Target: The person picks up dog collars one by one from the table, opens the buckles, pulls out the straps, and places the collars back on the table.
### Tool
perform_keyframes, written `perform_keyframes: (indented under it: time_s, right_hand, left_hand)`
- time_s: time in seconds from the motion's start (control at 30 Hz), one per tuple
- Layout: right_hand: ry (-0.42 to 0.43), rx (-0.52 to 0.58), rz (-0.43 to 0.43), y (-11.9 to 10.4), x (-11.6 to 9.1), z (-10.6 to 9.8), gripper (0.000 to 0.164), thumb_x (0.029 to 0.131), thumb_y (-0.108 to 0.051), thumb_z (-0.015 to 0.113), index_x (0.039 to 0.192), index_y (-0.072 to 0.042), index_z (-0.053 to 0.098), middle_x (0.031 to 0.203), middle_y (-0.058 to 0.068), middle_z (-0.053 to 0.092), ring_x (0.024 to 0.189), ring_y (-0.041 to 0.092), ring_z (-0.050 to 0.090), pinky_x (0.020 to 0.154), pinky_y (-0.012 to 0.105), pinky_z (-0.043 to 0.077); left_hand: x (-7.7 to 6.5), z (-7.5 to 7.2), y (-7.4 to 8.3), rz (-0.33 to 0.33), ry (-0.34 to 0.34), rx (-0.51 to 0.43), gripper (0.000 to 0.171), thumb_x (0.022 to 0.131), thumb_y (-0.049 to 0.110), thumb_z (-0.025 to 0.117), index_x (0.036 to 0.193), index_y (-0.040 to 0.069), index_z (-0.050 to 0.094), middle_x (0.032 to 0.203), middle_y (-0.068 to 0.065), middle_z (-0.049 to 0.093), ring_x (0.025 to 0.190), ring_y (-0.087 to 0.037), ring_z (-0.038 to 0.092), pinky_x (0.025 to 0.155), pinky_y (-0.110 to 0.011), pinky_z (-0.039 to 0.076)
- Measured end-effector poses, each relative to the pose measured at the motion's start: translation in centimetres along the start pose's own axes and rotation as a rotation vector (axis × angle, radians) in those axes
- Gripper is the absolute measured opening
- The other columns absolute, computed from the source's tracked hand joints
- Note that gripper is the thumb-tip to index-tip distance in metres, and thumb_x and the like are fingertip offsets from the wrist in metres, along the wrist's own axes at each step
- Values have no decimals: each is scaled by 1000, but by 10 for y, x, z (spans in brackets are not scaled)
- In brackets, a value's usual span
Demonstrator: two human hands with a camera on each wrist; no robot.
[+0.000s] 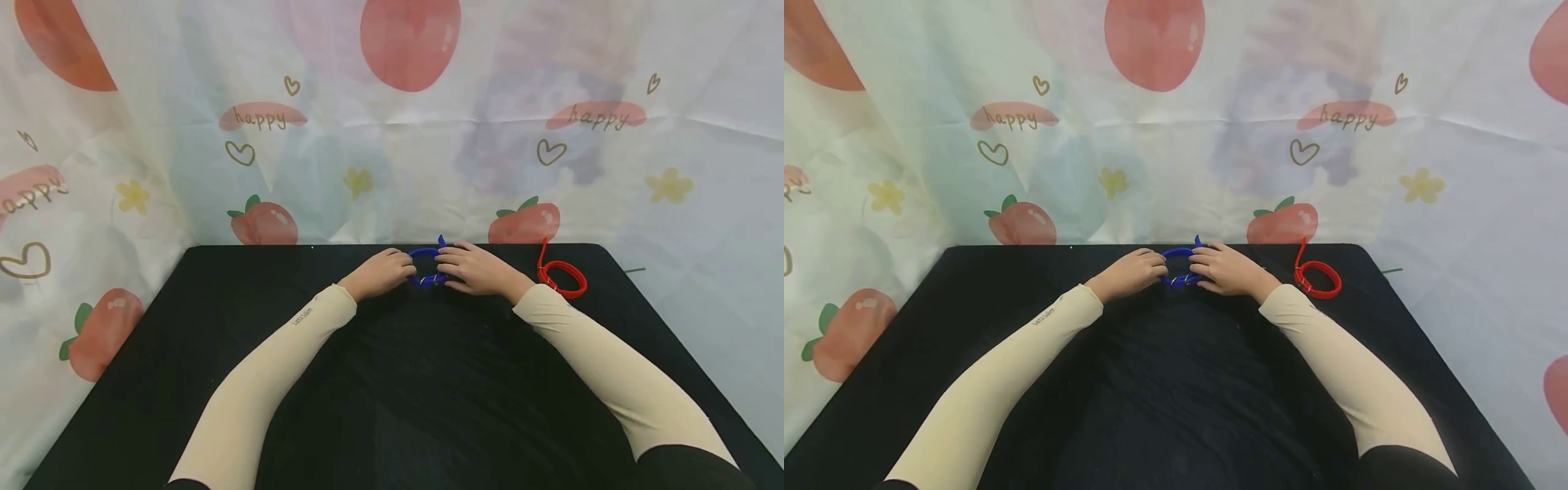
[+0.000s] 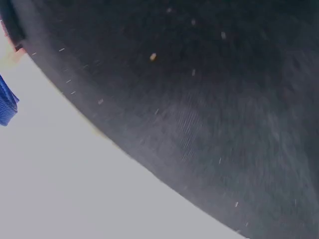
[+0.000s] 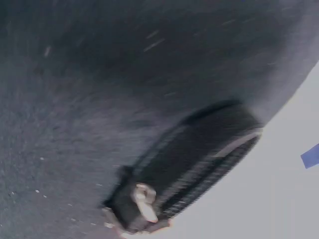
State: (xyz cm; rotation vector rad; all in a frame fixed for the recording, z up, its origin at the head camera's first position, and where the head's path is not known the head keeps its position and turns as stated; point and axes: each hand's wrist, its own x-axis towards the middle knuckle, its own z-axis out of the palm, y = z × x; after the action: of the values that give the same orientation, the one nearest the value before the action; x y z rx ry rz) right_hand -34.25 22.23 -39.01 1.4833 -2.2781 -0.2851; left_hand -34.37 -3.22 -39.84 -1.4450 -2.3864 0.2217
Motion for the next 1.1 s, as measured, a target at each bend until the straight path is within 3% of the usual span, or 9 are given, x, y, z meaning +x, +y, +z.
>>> perform_keyframes:
  time_s: [0.2, 0.4, 0.6, 0.8, 0.97, 1.1]
  right_hand:
    - [182, -43, -48, -17, 3, -28, 32, 75, -20, 77, 104, -8, 69, 106, 8, 70, 106, 27, 62, 93, 47, 47]
    - [302, -45, -38, -46, 5, -60, 36, 68, -20, 83, 100, -11, 70, 96, 4, 71, 97, 24, 64, 89, 47, 47]
    - [346, -58, 1, -71, 10, -84, 37, 63, -23, 86, 96, -14, 70, 89, 1, 72, 88, 20, 66, 86, 47, 49]
    - [382, -76, 48, -90, 13, -96, 35, 64, -26, 86, 93, -14, 71, 83, 1, 70, 82, 19, 63, 85, 47, 49]
    - [401, -50, 79, -98, 14, -104, 31, 67, -25, 84, 92, -12, 71, 81, 1, 70, 81, 19, 63, 86, 47, 48]
    - [423, 6, 102, -100, 10, -109, 34, 64, -22, 85, 92, -10, 70, 81, 3, 70, 80, 21, 63, 85, 48, 48]
  left_hand:
    - [-20, -24, 6, 54, 149, -5, 13, 91, 15, 61, 103, 14, 68, 106, 1, 69, 109, -16, 61, 101, -31, 44]
    - [-42, -48, 20, 57, 174, -102, 18, 90, 19, 61, 105, 11, 66, 109, -3, 68, 117, -20, 57, 105, -35, 40]
    - [-58, -73, 40, -5, 182, -149, 32, 86, 34, 65, 109, 12, 64, 107, -2, 67, 110, -18, 59, 105, -35, 40]
    - [-63, -87, 63, -97, 286, -120, 41, 85, 44, 66, 111, 12, 61, 92, 3, 69, 89, -13, 63, 98, -32, 45]
    - [-65, -91, 74, -116, 382, -95, 32, 84, 36, 69, 106, 12, 66, 89, 3, 71, 85, -12, 65, 92, -29, 48]
    - [-70, -93, 76, -123, 459, -123, 26, 84, 28, 70, 106, 12, 68, 91, 2, 71, 87, -12, 65, 91, -29, 49]
